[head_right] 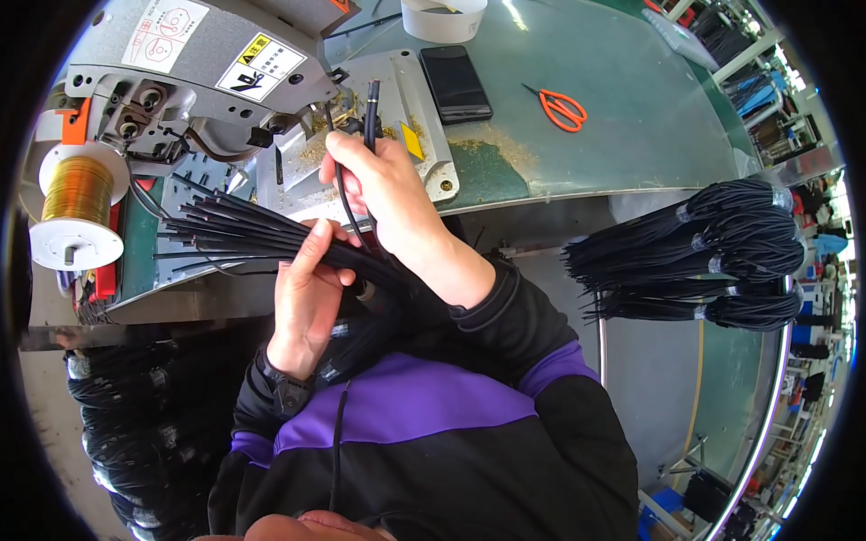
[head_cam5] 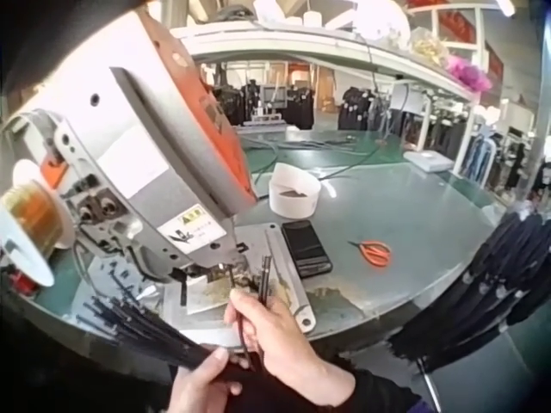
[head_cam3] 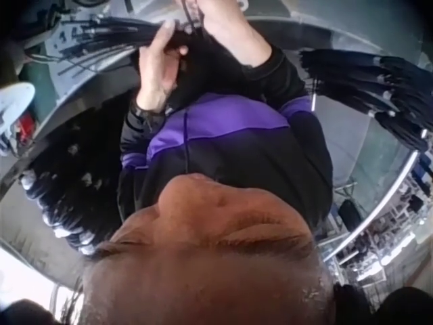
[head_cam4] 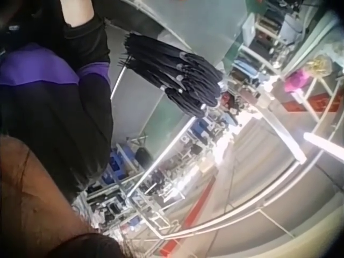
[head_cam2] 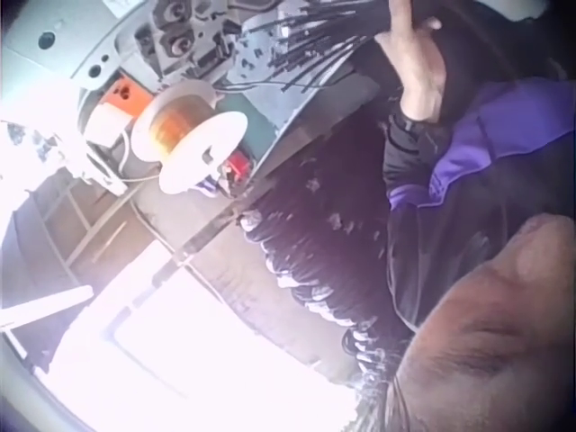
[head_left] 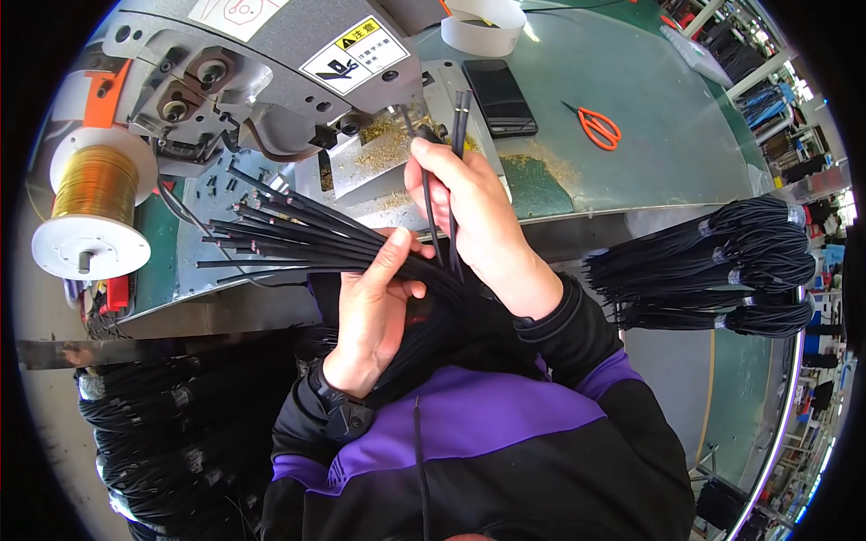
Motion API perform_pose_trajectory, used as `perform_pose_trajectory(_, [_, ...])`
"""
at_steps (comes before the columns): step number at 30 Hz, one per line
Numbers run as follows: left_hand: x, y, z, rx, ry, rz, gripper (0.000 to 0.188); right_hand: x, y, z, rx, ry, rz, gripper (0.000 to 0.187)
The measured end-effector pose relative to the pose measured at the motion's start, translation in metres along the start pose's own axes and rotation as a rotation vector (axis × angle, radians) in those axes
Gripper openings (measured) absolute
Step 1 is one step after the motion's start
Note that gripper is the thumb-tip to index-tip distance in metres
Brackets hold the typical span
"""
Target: The person picks up a bundle of cables, trims the end of a cable with shears, and feeds the ends of the cables one by one into a crimping machine. After processing the bundle, the person sets it aside and picks up a new bundle to repeat the process.
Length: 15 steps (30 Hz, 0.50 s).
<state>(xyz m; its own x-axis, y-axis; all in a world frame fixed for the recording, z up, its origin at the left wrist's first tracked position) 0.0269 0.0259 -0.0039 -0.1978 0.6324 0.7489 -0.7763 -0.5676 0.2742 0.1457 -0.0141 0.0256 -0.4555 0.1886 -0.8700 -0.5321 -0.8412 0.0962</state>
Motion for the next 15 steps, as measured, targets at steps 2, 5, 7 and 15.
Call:
perform_pose_trajectory(2, [0.005,-0.001,-0.001,-0.005,0.045,0.051,0.014,0.001,-0.009,0.001,0.032,-0.005,-0.001,0.029])
perform_pose_trajectory(5, [0.008,-0.003,0.000,0.007,0.036,0.053,0.014,0.003,-0.016,0.003,0.085,-0.011,0.003,0.029])
perform_pose_trajectory(7, [0.007,-0.005,0.000,0.011,0.033,0.053,0.014,0.001,-0.015,0.003,0.069,0.048,-0.041,0.030])
perform_pose_trajectory(15, [-0.003,-0.006,0.005,-0.076,-0.069,-0.040,0.014,0.004,0.004,-0.001,-0.037,0.258,-0.154,0.028])
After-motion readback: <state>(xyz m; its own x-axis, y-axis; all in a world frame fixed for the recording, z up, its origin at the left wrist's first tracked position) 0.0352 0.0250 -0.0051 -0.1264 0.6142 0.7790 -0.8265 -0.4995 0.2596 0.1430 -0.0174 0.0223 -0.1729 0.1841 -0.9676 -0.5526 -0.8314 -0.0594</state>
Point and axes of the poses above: each hand's wrist, its own y-axis away from the middle knuckle, its own z-axis out of the palm, x = y × z, the point moved 3 cm from there along -y, towards the middle knuckle, and after that the axes turned 2 degrees about -x, right-handed, at the moved point
